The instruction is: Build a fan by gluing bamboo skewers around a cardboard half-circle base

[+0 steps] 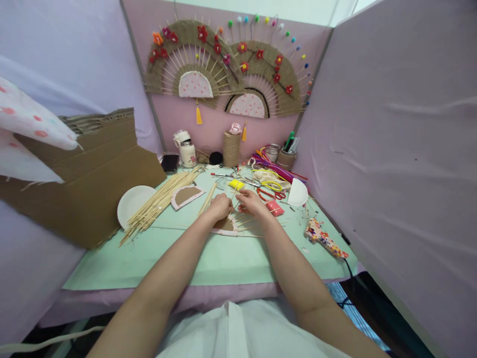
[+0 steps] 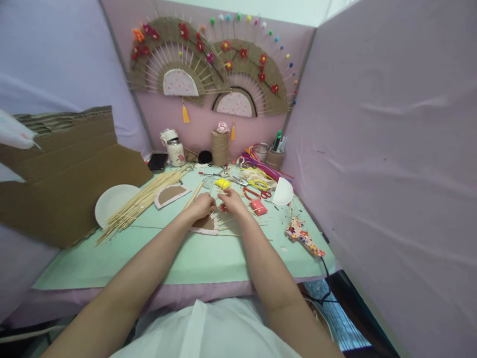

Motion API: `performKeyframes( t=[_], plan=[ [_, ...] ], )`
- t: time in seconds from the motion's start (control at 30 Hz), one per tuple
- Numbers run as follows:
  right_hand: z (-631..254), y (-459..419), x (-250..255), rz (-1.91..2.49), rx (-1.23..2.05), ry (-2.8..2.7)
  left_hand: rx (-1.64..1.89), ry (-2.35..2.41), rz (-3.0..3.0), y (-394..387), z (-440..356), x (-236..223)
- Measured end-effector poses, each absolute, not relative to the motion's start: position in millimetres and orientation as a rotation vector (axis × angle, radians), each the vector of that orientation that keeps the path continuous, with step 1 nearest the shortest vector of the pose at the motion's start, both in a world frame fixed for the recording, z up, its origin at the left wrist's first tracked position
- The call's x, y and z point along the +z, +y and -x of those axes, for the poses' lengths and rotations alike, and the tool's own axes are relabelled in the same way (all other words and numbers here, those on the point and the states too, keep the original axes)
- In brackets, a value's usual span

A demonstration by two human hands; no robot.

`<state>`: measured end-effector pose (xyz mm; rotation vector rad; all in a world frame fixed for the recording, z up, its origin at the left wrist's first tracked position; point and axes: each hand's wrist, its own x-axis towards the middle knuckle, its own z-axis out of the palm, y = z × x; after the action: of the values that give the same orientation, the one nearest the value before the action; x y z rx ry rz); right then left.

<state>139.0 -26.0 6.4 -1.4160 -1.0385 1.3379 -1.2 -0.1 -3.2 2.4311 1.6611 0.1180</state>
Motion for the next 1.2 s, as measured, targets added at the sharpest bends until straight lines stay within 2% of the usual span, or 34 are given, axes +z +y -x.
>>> performKeyframes(
  t=[1.2],
  plan=[
    [-139.2,-26.6,7.4,1.419,1.343,-1.034,0.114,1.637,-2.448,-2.5,1.3,0.2]
  ],
)
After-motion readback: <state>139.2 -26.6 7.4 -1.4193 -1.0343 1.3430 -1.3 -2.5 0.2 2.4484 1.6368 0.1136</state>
